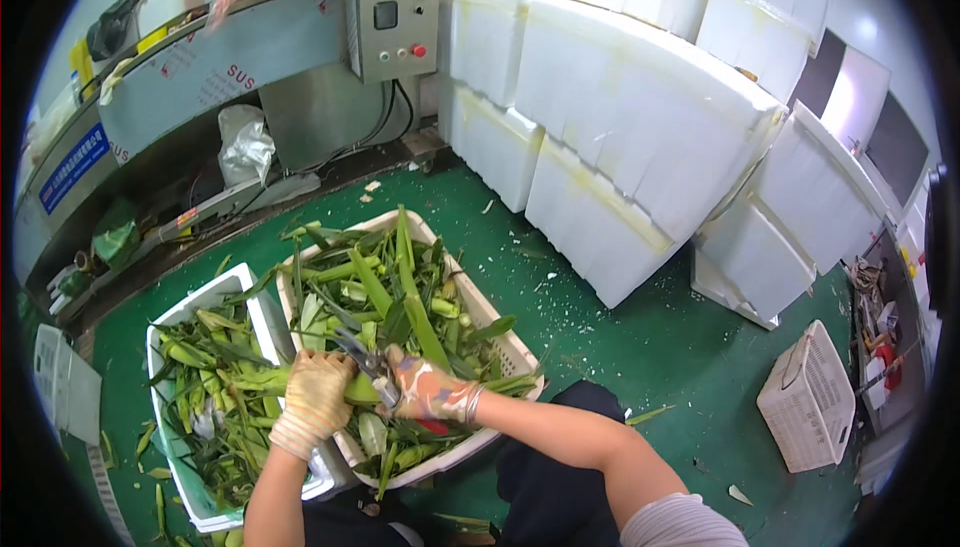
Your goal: The person shucks ears of corn using shears to cut the ends and their hands to pull away the husks, placing the cleaned corn into a white crate and the husks into a beige crate.
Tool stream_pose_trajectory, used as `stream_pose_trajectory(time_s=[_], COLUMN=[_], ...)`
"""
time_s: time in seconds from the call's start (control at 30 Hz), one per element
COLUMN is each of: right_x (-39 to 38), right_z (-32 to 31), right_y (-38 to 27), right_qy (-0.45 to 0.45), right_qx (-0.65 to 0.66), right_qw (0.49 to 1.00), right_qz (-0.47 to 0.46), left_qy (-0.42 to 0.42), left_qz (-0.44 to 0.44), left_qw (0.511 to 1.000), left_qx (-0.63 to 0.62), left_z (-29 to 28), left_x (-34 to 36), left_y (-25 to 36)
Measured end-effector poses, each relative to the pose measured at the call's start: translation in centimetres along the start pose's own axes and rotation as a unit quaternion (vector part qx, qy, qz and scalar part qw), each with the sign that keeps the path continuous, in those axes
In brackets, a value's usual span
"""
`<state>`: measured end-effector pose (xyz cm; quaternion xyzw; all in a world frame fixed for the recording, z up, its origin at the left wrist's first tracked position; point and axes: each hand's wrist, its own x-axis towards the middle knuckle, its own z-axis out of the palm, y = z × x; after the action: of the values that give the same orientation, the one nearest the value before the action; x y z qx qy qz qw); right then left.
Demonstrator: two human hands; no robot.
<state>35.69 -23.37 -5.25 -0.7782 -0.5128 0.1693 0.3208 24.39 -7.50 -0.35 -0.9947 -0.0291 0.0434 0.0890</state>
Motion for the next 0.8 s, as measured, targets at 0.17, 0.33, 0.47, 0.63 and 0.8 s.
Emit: stream_pose_trajectory(time_s=[0.17,0.33,0.47,0.63,0.8], right_x=[-1.2,-1.9,-2.1,-1.9,-0.6], right_z=[-2.8,-3.6,1.1,-2.7,-4.9], right_y=[-1.3,-1.8,-1.3,-1.1,-2.7], right_qy=[0.085,0.108,0.121,0.056,0.247], right_qx=[0.047,0.041,-0.018,0.07,0.143], right_qw=[0.99,0.989,0.991,0.989,0.955], right_qz=[0.098,0.087,-0.051,0.12,0.083], left_qy=[0.394,0.136,0.315,0.327,0.441], left_qz=[-0.121,-0.042,-0.187,-0.202,-0.292], left_qw=[0.909,0.278,0.265,0.118,0.121], left_qx=[-0.069,-0.95,-0.892,-0.916,-0.84], left_z=[-2.4,1.5,3.0,5.0,6.4], left_x=[-1.4,-0.5,0.7,1.7,-2.2], left_y=[1.1,-5.7,-3.9,-7.1,-13.5])
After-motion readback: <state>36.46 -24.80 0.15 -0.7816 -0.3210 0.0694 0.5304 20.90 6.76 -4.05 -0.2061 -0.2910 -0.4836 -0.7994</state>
